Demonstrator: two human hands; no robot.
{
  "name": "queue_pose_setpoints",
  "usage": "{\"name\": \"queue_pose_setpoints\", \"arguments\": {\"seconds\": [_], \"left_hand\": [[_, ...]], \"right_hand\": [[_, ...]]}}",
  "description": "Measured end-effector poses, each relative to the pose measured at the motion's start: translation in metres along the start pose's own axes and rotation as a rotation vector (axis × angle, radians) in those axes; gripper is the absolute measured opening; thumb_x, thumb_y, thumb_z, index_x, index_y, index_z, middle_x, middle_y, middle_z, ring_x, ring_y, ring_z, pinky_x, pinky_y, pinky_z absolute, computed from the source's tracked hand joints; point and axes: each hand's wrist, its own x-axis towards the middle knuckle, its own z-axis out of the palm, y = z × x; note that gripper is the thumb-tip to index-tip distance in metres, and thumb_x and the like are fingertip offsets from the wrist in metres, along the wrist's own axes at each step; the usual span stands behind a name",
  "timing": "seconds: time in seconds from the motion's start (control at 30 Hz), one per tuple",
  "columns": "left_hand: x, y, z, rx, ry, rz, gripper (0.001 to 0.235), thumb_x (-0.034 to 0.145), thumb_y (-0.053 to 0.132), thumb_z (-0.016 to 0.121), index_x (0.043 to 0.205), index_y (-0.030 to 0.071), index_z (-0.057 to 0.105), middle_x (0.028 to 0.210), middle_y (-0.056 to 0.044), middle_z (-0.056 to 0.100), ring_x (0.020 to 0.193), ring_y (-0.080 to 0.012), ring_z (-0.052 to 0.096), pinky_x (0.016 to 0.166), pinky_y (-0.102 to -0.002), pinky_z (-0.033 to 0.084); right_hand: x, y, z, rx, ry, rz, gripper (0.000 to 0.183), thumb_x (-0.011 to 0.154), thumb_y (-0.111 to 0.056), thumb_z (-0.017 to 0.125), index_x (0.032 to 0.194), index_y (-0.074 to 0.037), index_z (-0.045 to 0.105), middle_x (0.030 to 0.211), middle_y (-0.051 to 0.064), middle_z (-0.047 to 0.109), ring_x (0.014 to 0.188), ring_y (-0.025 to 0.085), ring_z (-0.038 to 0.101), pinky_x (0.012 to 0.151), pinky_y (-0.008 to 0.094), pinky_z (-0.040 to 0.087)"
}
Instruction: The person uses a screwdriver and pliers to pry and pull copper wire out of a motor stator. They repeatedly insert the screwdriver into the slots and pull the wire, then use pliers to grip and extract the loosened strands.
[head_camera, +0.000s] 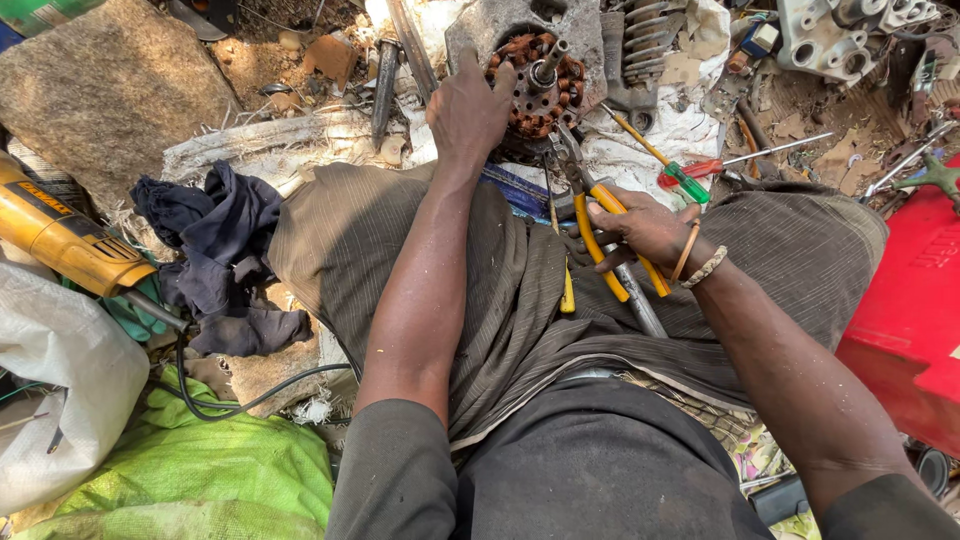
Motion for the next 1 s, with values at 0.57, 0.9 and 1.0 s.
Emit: {"name": "queue_pose_setpoints", "arguments": {"seconds": [0.57, 0.9, 1.0], "left_hand": [[-0.013, -0.005, 0.017, 0.026, 0.087, 0.125, 0.056, 0.1, 0.046, 0.053, 0.13, 0.002, 0.067, 0.05, 0.006, 0.039, 0.042, -0.0097, 0.038, 0.041, -0.033, 0.039], [-0.016, -0.018, 0.03, 0.019, -0.006, 0.052, 0.053, 0.107, 0.041, 0.043, 0.139, 0.001, 0.059, 0.056, 0.008, 0.038, 0.046, -0.0057, 0.039, 0.043, -0.026, 0.04], [-0.02, -0.019, 0.028, 0.087, 0.043, 0.126, 0.06, 0.108, 0.045, 0.041, 0.142, -0.003, 0.053, 0.052, 0.008, 0.039, 0.042, -0.0065, 0.04, 0.041, -0.027, 0.041]], "right_hand": [[0.001, -0.019, -0.001, -0.186, 0.038, 0.022, 0.036, 0.105, -0.033, 0.049, 0.126, -0.007, 0.061, 0.092, 0.004, 0.075, 0.083, 0.015, 0.068, 0.055, 0.025, 0.05], [0.015, -0.033, 0.006, -0.21, 0.095, 0.056, 0.026, 0.106, -0.028, 0.051, 0.115, -0.005, 0.058, 0.082, 0.007, 0.064, 0.064, 0.018, 0.064, 0.055, 0.035, 0.057], [0.021, -0.017, 0.005, 0.011, 0.031, 0.034, 0.03, 0.106, -0.029, 0.053, 0.116, -0.002, 0.061, 0.083, 0.006, 0.063, 0.062, 0.015, 0.061, 0.054, 0.032, 0.055]]}}
